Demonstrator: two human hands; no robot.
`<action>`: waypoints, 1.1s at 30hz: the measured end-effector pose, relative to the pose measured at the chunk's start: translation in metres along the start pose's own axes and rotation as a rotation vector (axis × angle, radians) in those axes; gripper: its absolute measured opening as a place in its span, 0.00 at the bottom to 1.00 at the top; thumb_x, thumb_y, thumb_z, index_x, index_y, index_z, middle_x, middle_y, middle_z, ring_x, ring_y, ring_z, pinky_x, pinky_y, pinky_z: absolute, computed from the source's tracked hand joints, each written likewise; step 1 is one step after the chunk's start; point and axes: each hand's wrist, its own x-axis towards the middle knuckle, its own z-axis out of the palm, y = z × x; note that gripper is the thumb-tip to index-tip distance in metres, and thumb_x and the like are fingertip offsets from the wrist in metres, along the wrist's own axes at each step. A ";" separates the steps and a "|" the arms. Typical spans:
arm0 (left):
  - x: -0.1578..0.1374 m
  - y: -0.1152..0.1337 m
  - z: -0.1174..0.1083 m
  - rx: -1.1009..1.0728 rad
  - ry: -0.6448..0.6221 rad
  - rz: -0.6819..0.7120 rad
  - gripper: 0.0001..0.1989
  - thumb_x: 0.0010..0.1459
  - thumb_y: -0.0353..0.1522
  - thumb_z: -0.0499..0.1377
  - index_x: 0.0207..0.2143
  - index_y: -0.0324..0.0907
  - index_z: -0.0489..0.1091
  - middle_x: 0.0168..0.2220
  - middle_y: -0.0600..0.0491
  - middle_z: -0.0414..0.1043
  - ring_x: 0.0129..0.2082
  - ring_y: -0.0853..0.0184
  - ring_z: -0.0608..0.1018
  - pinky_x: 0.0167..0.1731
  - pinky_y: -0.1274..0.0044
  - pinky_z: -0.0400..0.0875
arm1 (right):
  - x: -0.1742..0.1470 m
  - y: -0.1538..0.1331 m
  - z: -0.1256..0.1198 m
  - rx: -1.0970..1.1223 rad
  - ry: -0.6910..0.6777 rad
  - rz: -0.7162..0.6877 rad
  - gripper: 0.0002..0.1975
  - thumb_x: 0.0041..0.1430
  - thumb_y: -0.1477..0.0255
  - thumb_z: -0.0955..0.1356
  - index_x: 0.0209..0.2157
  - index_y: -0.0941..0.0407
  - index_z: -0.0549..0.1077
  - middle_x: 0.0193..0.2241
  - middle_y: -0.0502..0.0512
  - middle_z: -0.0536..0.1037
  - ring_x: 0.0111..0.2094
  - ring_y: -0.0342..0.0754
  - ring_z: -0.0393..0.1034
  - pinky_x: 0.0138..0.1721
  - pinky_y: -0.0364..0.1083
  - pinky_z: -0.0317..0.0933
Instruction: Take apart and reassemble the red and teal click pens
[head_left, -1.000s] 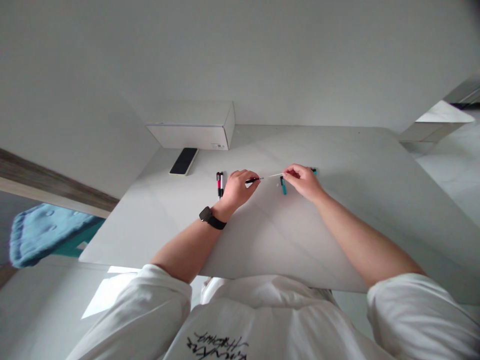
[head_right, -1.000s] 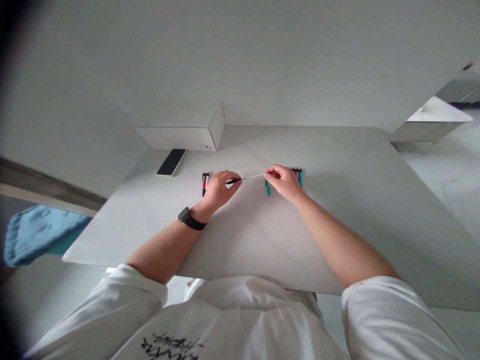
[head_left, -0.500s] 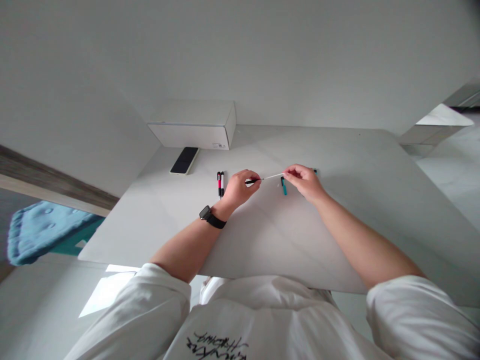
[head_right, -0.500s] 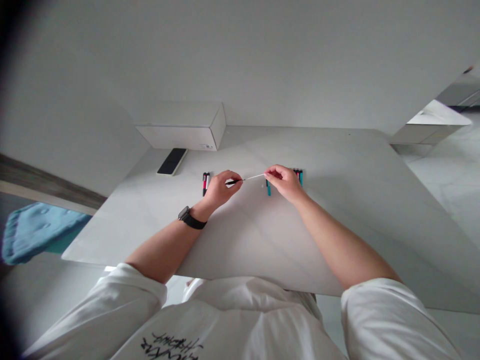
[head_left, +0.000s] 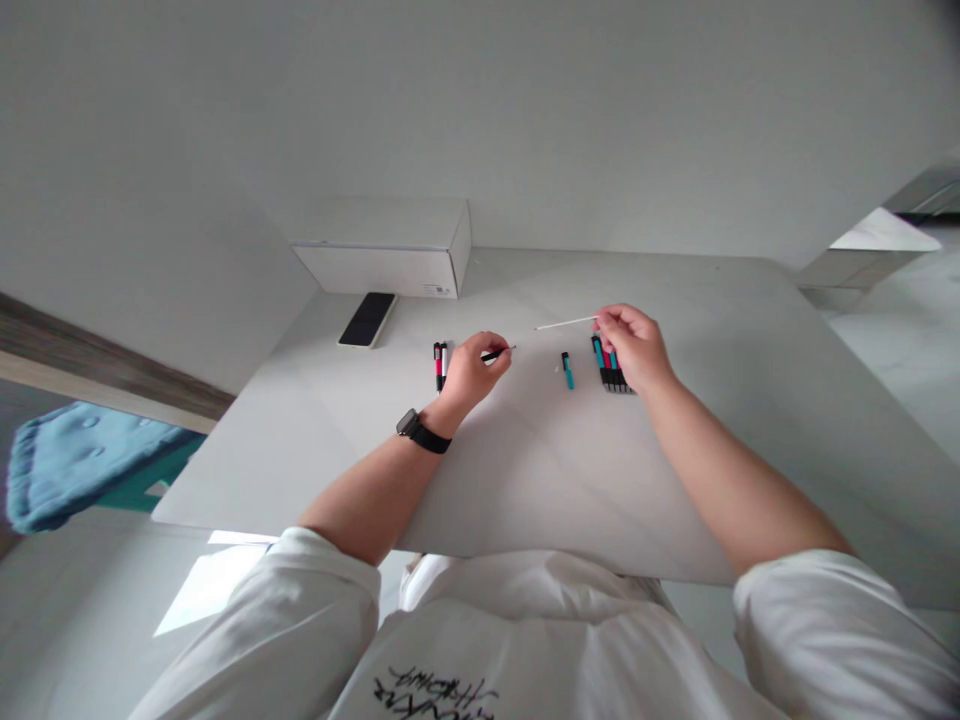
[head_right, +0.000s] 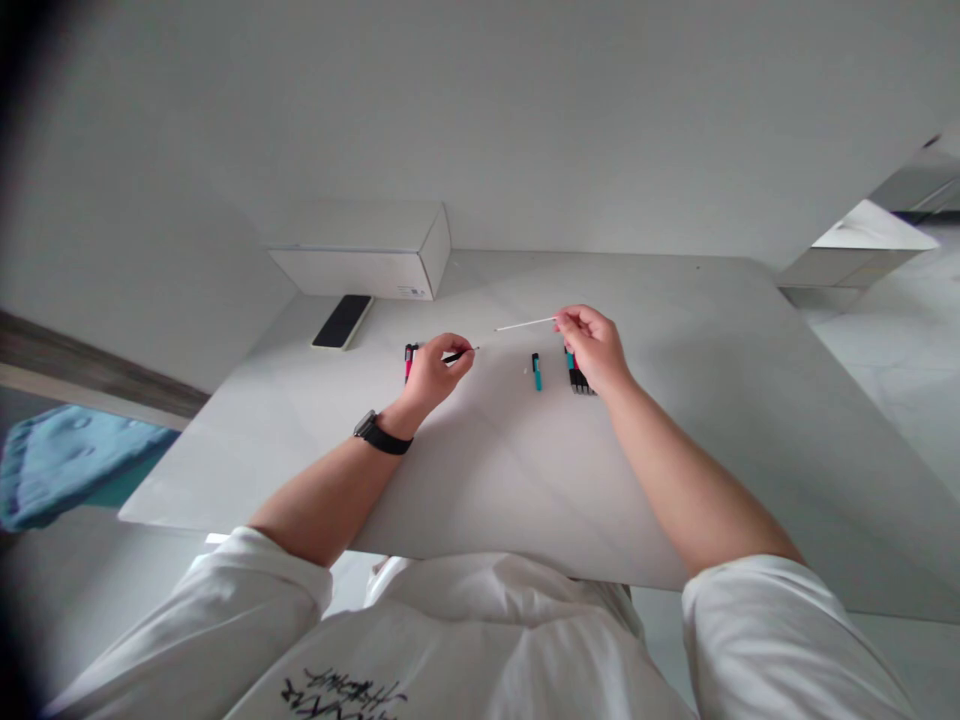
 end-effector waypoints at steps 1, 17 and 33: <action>0.000 -0.001 0.000 0.002 0.008 -0.004 0.03 0.62 0.28 0.64 0.37 0.44 0.77 0.37 0.53 0.81 0.39 0.65 0.81 0.45 0.72 0.77 | 0.003 -0.005 -0.003 0.010 0.007 -0.021 0.20 0.60 0.48 0.74 0.38 0.51 0.79 0.32 0.51 0.78 0.25 0.41 0.61 0.24 0.42 0.56; -0.003 -0.009 0.003 0.100 -0.016 0.080 0.02 0.62 0.29 0.64 0.37 0.44 0.75 0.36 0.52 0.79 0.37 0.65 0.80 0.43 0.71 0.75 | 0.060 0.004 0.046 -1.022 -0.635 0.199 0.11 0.64 0.64 0.71 0.31 0.52 0.83 0.31 0.60 0.82 0.34 0.54 0.74 0.38 0.51 0.62; -0.004 -0.005 0.003 0.142 -0.043 0.104 0.02 0.63 0.28 0.63 0.37 0.45 0.75 0.36 0.53 0.79 0.38 0.65 0.80 0.43 0.71 0.74 | 0.042 0.006 0.055 -0.984 -0.319 0.036 0.11 0.66 0.64 0.68 0.38 0.52 0.83 0.40 0.62 0.84 0.43 0.56 0.77 0.45 0.52 0.65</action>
